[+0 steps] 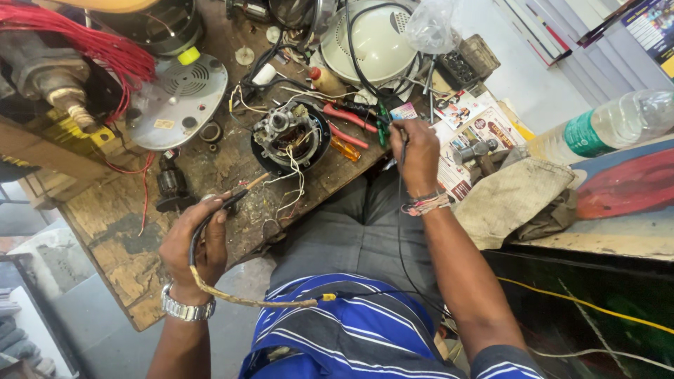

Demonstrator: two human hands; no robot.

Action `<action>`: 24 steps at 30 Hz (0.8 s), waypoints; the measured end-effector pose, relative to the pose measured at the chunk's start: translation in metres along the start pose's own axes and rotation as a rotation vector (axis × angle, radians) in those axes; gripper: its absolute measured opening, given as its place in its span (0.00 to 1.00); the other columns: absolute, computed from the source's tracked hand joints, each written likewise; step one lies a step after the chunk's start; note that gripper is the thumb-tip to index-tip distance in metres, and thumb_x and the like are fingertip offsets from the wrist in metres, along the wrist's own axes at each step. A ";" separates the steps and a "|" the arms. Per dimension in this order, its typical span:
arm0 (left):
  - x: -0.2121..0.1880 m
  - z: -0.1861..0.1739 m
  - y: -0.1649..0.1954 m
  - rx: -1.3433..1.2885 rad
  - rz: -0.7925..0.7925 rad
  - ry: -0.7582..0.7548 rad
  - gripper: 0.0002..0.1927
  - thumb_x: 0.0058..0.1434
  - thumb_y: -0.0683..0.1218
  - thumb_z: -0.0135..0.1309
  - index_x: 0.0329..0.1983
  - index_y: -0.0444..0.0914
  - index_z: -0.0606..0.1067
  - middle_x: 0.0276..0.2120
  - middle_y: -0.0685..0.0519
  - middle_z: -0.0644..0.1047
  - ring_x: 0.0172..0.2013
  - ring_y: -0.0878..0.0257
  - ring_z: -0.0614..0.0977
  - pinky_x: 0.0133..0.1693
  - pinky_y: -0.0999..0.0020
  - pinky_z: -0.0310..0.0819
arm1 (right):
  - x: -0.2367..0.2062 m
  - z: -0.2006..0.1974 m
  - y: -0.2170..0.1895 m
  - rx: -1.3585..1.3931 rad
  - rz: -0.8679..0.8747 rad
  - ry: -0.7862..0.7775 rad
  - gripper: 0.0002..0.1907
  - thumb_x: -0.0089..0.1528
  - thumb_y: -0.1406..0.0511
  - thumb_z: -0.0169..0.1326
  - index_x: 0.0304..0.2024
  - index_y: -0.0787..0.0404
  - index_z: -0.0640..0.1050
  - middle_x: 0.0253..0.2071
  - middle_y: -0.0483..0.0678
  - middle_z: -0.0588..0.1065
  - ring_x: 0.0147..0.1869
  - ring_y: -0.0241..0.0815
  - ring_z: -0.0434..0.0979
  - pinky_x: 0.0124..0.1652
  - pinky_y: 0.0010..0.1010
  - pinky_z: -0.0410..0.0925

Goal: The person cleans a small electrical component with a cloth, then uses a multimeter to test its continuity. They then use a screwdriver to adjust internal parts of the component. The person continues to manipulate the component and wires throughout the clip.

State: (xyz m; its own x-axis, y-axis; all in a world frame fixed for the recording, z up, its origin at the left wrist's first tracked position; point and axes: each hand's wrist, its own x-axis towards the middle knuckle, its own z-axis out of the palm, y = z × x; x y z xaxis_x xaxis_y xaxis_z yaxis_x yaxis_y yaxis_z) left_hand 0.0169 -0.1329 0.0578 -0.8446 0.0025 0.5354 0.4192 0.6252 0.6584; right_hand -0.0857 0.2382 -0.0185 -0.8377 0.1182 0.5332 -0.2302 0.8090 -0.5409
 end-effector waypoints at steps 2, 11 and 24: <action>-0.001 0.000 -0.001 0.016 -0.002 -0.003 0.06 0.70 0.39 0.58 0.49 0.35 0.77 0.47 0.45 0.83 0.48 0.54 0.86 0.50 0.65 0.80 | 0.003 -0.007 0.001 0.048 0.010 -0.004 0.06 0.63 0.68 0.63 0.40 0.64 0.81 0.35 0.56 0.79 0.38 0.55 0.79 0.40 0.41 0.69; -0.003 0.005 -0.002 -0.022 0.034 0.005 0.07 0.71 0.40 0.58 0.50 0.35 0.77 0.47 0.45 0.83 0.49 0.54 0.86 0.50 0.64 0.81 | -0.006 -0.021 0.006 0.203 0.088 -0.058 0.07 0.65 0.67 0.63 0.42 0.66 0.82 0.35 0.54 0.81 0.36 0.43 0.82 0.38 0.31 0.71; -0.004 0.002 0.002 -0.048 0.006 -0.057 0.07 0.70 0.40 0.57 0.50 0.35 0.77 0.46 0.47 0.83 0.48 0.56 0.86 0.50 0.65 0.80 | -0.041 0.007 0.026 0.429 0.495 -0.121 0.09 0.63 0.64 0.64 0.42 0.63 0.84 0.25 0.42 0.77 0.27 0.28 0.75 0.28 0.20 0.67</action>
State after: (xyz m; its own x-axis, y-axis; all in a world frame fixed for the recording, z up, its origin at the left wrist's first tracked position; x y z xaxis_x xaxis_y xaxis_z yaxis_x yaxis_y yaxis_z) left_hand 0.0205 -0.1302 0.0555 -0.8591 0.0512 0.5092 0.4383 0.5872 0.6805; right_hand -0.0610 0.2507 -0.0589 -0.9390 0.3313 0.0918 0.0407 0.3723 -0.9272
